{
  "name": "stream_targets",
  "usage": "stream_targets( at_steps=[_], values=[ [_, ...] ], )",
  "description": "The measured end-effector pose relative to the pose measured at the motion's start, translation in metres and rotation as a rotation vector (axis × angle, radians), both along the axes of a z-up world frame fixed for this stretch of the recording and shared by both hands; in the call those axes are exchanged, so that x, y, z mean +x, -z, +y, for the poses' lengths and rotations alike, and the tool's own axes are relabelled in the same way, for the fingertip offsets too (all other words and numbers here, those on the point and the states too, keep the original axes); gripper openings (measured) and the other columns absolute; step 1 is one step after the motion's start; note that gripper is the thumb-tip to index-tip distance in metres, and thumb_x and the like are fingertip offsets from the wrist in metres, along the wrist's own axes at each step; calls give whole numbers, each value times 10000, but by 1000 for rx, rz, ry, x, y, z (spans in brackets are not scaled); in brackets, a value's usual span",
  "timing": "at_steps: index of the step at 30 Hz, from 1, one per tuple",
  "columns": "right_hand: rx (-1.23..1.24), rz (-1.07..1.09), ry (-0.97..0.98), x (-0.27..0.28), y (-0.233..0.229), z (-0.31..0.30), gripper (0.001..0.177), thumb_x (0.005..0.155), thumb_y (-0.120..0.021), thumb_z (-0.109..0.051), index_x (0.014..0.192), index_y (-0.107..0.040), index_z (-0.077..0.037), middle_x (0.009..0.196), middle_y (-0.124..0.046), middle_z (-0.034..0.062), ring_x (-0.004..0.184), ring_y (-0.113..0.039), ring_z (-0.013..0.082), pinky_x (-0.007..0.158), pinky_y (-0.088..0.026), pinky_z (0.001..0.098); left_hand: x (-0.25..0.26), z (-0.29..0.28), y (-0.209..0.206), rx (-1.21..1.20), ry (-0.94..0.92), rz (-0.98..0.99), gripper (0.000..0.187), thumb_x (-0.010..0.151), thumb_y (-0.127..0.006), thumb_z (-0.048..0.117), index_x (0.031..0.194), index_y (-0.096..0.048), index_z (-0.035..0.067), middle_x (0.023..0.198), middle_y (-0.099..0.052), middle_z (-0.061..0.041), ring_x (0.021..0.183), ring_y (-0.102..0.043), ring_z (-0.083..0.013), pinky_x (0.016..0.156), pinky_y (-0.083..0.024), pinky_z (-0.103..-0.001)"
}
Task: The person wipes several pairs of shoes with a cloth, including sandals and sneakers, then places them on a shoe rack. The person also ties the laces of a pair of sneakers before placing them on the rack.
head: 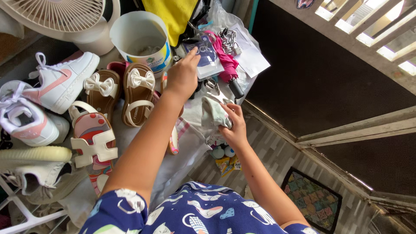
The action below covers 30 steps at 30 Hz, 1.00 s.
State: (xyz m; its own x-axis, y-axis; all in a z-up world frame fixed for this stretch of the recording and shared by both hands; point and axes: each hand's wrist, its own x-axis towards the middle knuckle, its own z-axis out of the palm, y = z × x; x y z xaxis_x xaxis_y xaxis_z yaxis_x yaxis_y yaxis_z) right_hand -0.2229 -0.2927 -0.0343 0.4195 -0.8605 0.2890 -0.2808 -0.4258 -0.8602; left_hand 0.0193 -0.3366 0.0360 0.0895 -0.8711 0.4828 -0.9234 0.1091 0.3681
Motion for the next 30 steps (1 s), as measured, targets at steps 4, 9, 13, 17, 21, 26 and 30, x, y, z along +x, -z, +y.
stream_targets(
  at_steps=[4, 9, 13, 17, 21, 26, 30],
  values=[
    [-79, -47, 1, 17, -12, -26, 790, 644, -692, 12, 1417, -635, -137, 1346, -544, 97, 1274, -597, 278, 1057, -519, 365, -8, 58, -1, -77, -33, 92, 427, 909, -660, 17, 1333, -616, 39, 1461, -565, -91, 1294, -593, -312, 1064, -499, -420],
    [-287, 6, -177, 61, -48, -85, 925, 633, -701, 39, 1518, -501, -142, 1602, -347, 207, 1488, -353, 405, 1170, -403, 444, -23, 142, -7, -92, -117, 115, 493, 873, -660, -7, 1354, -590, 76, 1379, -561, -135, 1299, -551, -350, 1107, -464, -443],
    [-284, 6, -153, 74, -45, -82, 795, 662, -716, -3, 1440, -579, -90, 1541, -414, 211, 1422, -435, 409, 1141, -403, 420, -32, 188, 1, 75, -137, 65, 482, 801, -766, 113, 1256, -609, 86, 1349, -545, -128, 1295, -469, -348, 1117, -412, -476],
    [199, -265, -366, 47, -9, -49, 626, 674, -609, -16, 1298, -622, 13, 1127, -666, 68, 1104, -601, 226, 1020, -469, 312, -41, 211, 18, 191, -154, 37, 607, 650, -866, 235, 1172, -618, 48, 1418, -440, -185, 1358, -353, -404, 1089, -342, -553],
    [717, -535, -182, 23, 34, -13, 540, 702, -523, 36, 1229, -642, 46, 1012, -692, 66, 880, -636, 168, 776, -519, 273, -43, 219, 32, 244, -199, -33, 606, 628, -871, 208, 1170, -633, 81, 1502, -377, -183, 1411, -317, -402, 1133, -316, -552],
    [875, -635, -58, 2, 63, -9, 427, 724, -499, 65, 1130, -633, 68, 909, -677, 82, 739, -639, 174, 647, -533, 285, -50, 226, 46, 146, -289, -226, 556, 691, -889, 211, 1179, -626, 172, 1526, -404, -130, 1439, -337, -361, 1208, -267, -555],
    [902, -673, -50, -5, 67, 0, 391, 741, -504, 73, 1113, -626, 84, 915, -674, 88, 737, -625, 185, 644, -528, 306, -49, 235, 52, 153, -297, -175, 691, 633, -903, 192, 1250, -593, 166, 1351, -466, -116, 1367, -384, -359, 1210, -231, -616]
  ],
)
